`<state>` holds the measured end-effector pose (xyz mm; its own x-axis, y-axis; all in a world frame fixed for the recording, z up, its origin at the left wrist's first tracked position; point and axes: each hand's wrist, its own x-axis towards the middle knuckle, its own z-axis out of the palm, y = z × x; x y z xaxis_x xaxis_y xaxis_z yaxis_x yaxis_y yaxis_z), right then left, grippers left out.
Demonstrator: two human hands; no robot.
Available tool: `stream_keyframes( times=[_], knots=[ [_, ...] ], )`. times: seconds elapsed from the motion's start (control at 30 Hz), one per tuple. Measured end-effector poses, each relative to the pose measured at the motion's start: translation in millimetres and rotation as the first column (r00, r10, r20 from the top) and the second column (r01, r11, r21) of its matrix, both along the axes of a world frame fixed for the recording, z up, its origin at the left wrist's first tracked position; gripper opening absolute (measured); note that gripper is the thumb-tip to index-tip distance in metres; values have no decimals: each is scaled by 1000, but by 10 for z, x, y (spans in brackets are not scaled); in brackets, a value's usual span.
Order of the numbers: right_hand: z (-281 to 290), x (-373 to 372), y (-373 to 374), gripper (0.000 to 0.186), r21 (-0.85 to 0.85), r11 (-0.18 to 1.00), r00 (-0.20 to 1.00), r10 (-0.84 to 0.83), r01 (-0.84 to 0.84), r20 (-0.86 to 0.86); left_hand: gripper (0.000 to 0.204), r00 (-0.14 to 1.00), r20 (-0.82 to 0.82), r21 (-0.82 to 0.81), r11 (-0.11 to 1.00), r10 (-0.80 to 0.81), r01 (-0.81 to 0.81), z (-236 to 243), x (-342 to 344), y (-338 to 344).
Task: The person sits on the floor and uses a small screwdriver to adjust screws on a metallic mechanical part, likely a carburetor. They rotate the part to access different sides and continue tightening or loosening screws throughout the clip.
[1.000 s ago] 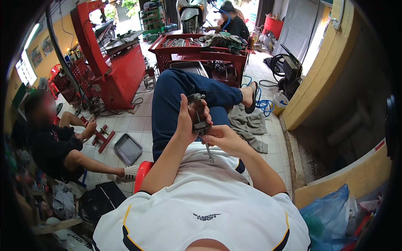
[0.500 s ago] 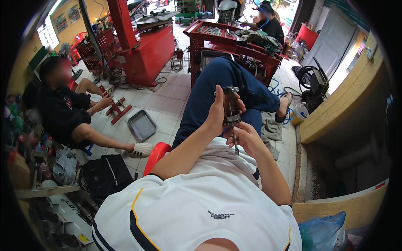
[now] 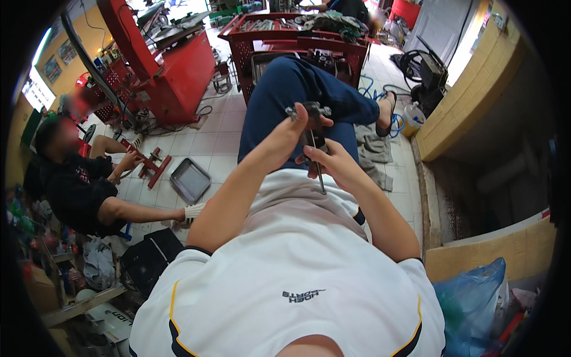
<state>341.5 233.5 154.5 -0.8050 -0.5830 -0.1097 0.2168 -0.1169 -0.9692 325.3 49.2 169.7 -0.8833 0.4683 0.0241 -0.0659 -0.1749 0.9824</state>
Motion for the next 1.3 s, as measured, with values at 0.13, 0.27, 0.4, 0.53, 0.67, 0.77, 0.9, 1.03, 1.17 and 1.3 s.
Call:
stream_keyframes(
  times=[0.13,0.27,0.4,0.53,0.67,0.77,0.9,1.03,1.17,1.3],
  knots=[
    [94,168,-72,32,-120,989,993,98,-90,64,84,984,-163,187,977,-74,105,17,117,-75],
    [171,259,63,31,-228,971,996,84,-73,40,59,901,-273,-422,884,-336,202,169,519,-574],
    [161,227,244,32,-148,989,998,-16,7,-63,33,995,102,-575,815,-19,74,-209,667,-2025],
    [224,269,152,31,-214,977,999,11,-17,-31,27,655,729,-353,929,200,108,-1536,1502,-3764],
    [176,218,203,33,-146,989,999,-40,37,-13,27,725,687,-673,328,-57,663,-1592,1639,-2636],
    [132,225,232,34,-130,990,999,-45,45,5,28,938,341,-803,498,-64,326,-1120,1394,-2125],
    [151,276,228,33,-145,988,999,-49,48,-8,28,997,-81,-591,806,-16,-35,-358,852,-1188],
    [102,251,182,33,-167,986,1000,-2,4,8,29,986,-167,-360,932,-23,-39,-50,519,-456],
    [116,264,199,35,-118,993,1000,1,0,11,29,985,-170,-278,960,-30,-18,5,326,-124],
    [148,290,207,32,-110,994,1000,-22,23,18,30,985,-171,-254,967,-32,-13,43,232,-24]
  ],
)
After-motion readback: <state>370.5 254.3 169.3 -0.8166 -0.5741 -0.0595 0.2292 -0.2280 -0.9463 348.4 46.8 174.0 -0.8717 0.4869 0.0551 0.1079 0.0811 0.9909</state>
